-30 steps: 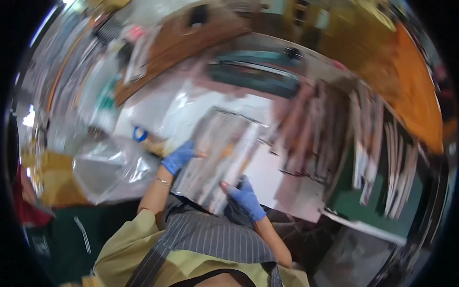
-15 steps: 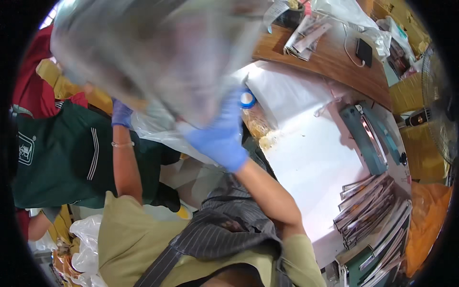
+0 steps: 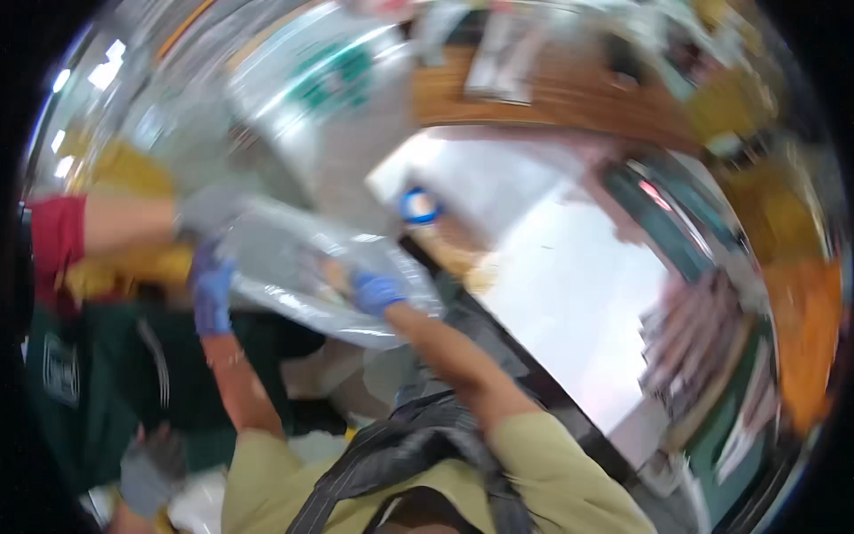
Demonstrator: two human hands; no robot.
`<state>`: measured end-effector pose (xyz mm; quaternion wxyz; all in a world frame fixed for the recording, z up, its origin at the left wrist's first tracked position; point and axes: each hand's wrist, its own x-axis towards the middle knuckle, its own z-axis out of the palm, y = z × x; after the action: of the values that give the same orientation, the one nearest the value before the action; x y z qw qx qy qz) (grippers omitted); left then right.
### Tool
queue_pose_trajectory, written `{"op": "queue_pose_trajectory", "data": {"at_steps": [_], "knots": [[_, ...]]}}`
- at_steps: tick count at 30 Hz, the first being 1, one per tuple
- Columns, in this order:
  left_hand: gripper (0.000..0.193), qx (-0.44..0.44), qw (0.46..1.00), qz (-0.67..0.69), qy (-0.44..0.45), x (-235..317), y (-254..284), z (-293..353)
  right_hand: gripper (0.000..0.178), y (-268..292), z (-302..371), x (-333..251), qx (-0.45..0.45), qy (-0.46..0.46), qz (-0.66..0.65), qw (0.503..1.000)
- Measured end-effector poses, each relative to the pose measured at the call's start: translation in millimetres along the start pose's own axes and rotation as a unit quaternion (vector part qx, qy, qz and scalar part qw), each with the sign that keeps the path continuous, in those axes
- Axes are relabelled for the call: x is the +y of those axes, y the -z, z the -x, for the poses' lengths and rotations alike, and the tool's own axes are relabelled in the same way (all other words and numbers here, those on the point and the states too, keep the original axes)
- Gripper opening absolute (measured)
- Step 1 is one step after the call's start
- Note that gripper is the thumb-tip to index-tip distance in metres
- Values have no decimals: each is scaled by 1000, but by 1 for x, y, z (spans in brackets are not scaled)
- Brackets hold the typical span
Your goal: Bundling and inserting long thin products into plastic bags at an industrial packaging station.
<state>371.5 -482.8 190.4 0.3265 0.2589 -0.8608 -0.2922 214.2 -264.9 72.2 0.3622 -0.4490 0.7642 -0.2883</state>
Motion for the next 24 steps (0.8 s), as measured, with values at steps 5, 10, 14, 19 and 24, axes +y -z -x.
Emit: {"op": "queue_pose_trajectory", "data": {"at_steps": [5,10,14,19,24], "knots": [[56,145,922,-297,-203,116,-69,-5,39,26,9,-33,89,117,-213,966],[39,-120,948,270,-114,244,-213,46,32,157,171,22,440,191,-152,864],[48,-329,845,329,-264,316,-384,104,48,249,445,187,712,-326,272,559],[71,-407,833,204,-314,354,-515,174,86,255,616,256,502,-766,64,397],[76,-501,831,140,-194,400,-536,204,44,235,545,248,498,-599,234,581]]}}
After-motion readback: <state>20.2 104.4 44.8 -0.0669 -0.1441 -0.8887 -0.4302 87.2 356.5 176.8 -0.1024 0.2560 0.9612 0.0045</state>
